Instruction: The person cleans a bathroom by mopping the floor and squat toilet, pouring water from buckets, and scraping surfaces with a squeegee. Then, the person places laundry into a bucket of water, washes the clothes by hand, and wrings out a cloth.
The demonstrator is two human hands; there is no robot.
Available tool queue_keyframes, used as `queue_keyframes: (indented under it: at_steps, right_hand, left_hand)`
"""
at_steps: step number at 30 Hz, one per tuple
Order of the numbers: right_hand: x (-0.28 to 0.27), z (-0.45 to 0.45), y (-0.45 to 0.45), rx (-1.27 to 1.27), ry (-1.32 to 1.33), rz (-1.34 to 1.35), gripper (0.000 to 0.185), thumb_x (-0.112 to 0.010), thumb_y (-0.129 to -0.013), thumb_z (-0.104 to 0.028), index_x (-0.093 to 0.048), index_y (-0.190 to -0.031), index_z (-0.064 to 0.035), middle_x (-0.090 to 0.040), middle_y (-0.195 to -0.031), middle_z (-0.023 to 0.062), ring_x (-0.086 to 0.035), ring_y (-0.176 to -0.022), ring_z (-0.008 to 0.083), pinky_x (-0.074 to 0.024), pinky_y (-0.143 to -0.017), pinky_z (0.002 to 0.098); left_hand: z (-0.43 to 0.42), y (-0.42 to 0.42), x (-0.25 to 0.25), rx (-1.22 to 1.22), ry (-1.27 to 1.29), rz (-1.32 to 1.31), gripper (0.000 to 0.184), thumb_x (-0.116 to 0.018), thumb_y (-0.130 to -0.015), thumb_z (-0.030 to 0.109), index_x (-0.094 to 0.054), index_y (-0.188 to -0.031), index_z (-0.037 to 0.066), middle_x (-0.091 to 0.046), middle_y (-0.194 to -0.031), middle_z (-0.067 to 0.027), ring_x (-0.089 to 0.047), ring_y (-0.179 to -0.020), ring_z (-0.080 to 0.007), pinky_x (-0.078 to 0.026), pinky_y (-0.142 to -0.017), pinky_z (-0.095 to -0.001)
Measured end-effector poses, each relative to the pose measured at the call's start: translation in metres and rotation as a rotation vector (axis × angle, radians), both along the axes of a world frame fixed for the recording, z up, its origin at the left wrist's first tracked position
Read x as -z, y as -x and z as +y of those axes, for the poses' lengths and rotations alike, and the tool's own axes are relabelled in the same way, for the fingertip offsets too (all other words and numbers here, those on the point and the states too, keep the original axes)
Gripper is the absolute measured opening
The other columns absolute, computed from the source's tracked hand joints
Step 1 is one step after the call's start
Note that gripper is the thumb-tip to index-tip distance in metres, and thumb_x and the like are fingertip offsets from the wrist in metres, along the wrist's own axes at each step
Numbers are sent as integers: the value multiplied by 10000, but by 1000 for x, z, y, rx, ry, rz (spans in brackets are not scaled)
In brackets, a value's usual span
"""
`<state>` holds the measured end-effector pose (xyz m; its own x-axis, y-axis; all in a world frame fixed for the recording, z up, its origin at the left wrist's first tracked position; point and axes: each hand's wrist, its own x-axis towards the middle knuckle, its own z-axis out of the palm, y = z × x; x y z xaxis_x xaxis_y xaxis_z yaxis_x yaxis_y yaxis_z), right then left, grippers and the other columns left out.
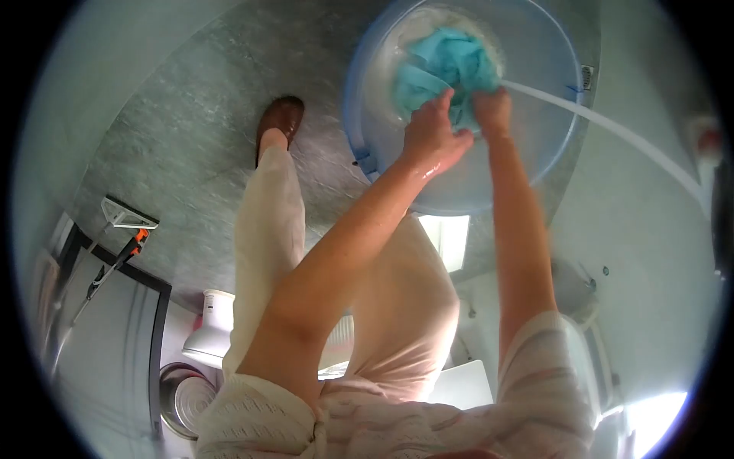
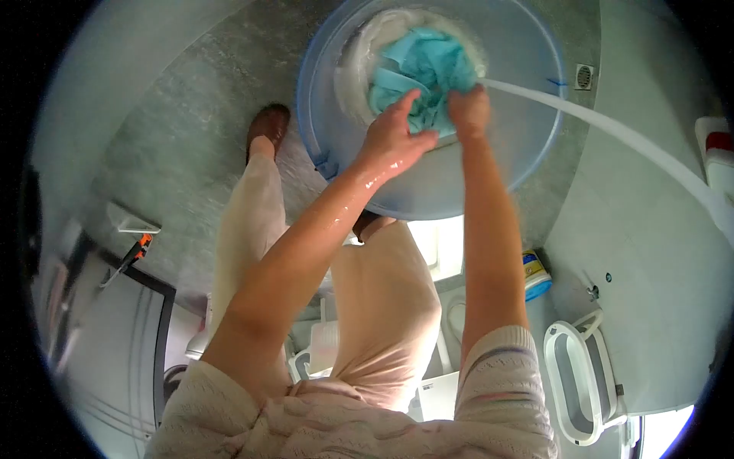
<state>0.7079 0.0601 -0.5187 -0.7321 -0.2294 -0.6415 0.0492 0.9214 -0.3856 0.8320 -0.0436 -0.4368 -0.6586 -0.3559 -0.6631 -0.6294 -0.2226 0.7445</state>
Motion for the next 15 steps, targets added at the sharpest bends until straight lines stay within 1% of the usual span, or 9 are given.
queue_keyframes:
  at_steps: [1,2,4,5,8,10,12,14,15]
  right_hand:
    - [26,-2,-17,-229,-229,266,384,-593,-677,-147,-495,-1011,15,-580,-938,180,-554,-881,314,-439,-767,396]
    - [43,-7,-38,-262,-243,220,379,-609,-643,-187,-513,-958,1,-565,-975,210,-529,-927,356,-426,-788,412]
    - [87,15,-45,-454,-164,189,423,-615,-640,-192,-519,-1007,-5,-558,-1011,208,-528,-944,346,-418,-791,417]
    - [85,7,-46,-515,-170,139,438,-617,-639,-192,-523,-1025,-6,-558,-1017,209,-532,-942,341,-418,-785,416]
    - [63,-4,-12,-447,-230,-25,421,-612,-638,-177,-550,-1014,1,-591,-926,204,-575,-840,319,-446,-705,393]
    - [56,16,1,-287,64,87,384,-603,-635,-162,-574,-979,7,-616,-823,185,-601,-729,297,-461,-638,373]
    - [-50,-10,-16,-287,156,23,351,-574,-645,-128,-565,-963,22,-568,-644,97,-510,-568,171,-416,-515,313]
    - [-130,-23,-40,-193,299,-253,368,-587,-630,-129,-554,-960,30,-557,-631,133,-530,-568,215,-425,-525,318]
    - [-153,-33,-51,-434,423,-47,372,-590,-638,-135,-552,-974,22,-557,-646,155,-530,-558,253,-426,-528,325]
  left_hand:
    - [-4,-1,11,-161,-181,-43,671,-635,-660,169,-358,-1259,47,-483,-1105,-153,-480,-998,-250,-388,-827,-332]
    - [-7,-1,16,-307,-315,-68,678,-636,-671,182,-346,-1265,30,-472,-1130,-155,-478,-1007,-237,-384,-832,-323]
    - [-8,6,21,-602,-568,-117,696,-638,-693,207,-320,-1276,-2,-451,-1181,-161,-473,-1025,-210,-376,-842,-306]
    - [-6,10,26,-644,-512,-137,683,-632,-705,228,-329,-1262,-25,-455,-1167,-142,-476,-1000,-203,-372,-840,-304]
    - [-16,16,22,-762,-553,-166,695,-629,-709,254,-322,-1270,-19,-462,-1145,-138,-462,-1014,-211,-370,-839,-313]
    - [-20,18,30,-828,-668,-89,699,-629,-735,269,-291,-1277,-14,-415,-1190,-180,-428,-1077,-247,-355,-885,-336]
    - [-18,22,43,-844,-742,-9,726,-636,-738,306,-275,-1282,-10,-407,-1195,-177,-421,-1074,-243,-362,-874,-341]
    - [-19,24,44,-926,-776,4,633,-624,-752,347,-370,-1218,1,-465,-1138,-165,-485,-978,-230,-407,-800,-333]
    - [-28,18,55,-829,-1033,105,472,-625,-743,312,-490,-1078,9,-560,-969,-131,-548,-820,-210,-445,-701,-316]
